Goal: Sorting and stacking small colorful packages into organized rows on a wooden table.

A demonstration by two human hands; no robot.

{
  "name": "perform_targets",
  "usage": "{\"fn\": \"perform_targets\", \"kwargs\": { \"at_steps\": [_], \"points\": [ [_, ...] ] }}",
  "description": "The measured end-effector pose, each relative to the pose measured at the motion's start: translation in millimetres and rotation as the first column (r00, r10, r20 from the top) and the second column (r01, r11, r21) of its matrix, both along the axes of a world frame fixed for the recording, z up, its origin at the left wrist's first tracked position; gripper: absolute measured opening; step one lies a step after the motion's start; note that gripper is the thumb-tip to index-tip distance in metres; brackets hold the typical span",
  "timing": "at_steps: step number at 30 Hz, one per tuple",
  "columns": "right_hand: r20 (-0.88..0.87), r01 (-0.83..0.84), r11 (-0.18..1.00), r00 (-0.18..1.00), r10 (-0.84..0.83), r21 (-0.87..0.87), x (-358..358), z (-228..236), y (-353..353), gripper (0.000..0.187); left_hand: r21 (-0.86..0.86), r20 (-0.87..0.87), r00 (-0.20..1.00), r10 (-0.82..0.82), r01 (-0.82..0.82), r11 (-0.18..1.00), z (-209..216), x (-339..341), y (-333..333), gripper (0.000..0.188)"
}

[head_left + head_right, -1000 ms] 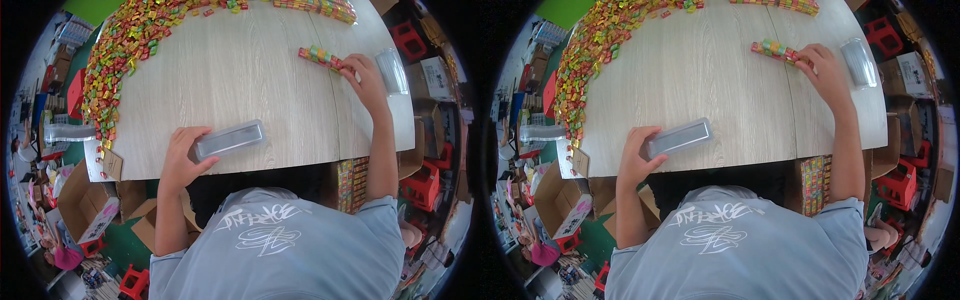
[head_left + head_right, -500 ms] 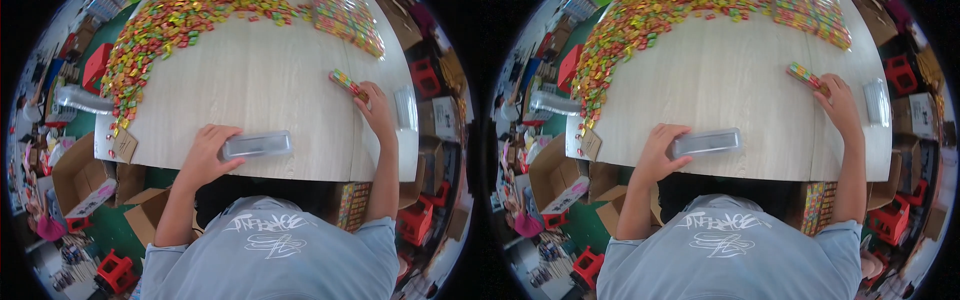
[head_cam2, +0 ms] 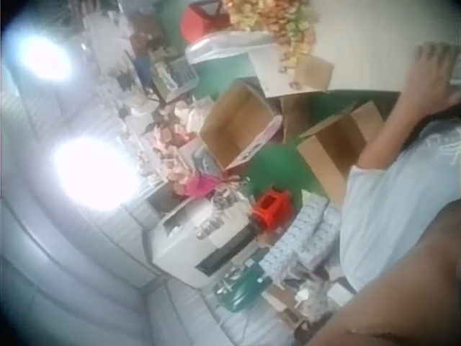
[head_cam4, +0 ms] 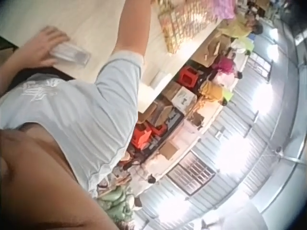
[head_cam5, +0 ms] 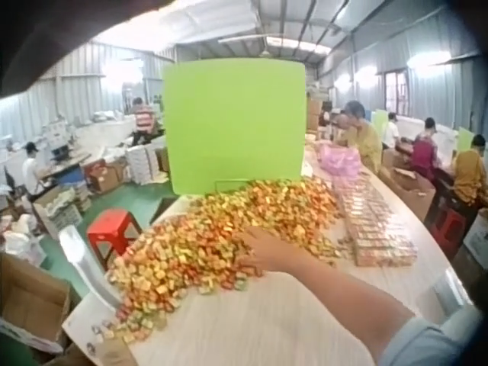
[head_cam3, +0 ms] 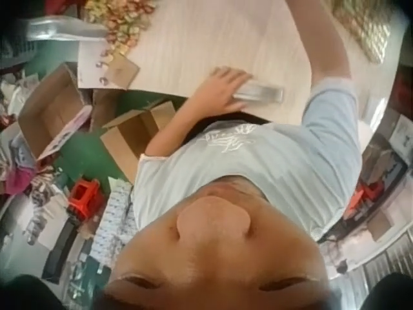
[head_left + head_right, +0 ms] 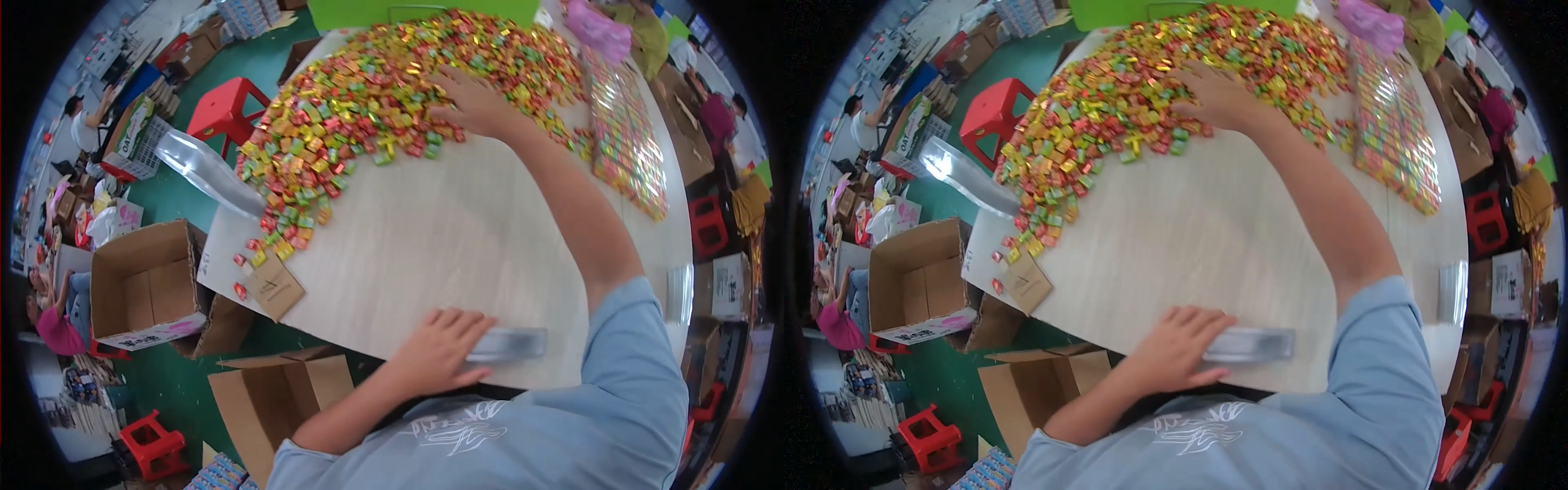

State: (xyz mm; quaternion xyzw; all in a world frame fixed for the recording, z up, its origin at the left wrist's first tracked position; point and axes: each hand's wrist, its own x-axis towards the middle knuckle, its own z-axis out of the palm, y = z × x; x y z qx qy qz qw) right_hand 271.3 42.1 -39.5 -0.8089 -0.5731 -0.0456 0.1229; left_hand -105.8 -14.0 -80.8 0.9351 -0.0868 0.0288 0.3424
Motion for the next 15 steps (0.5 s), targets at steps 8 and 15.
{"fn": "perform_targets", "kwargs": {
  "at_steps": [8, 15],
  "points": [
    [0.073, -0.063, 0.992, 0.996, 0.056, 0.11, 17, -57, 86, 0.058, -0.097, 0.049, 0.998, -0.028, 0.033, 0.995, -5, 3, 1, 0.075],
    [-0.061, -0.065, 0.997, 0.996, 0.068, 0.049, -27, -57, -8, 0.052, 0.039, 0.062, 0.991, -0.115, 0.113, 0.993, -3, 9, -3, 0.063]
  ]
}}
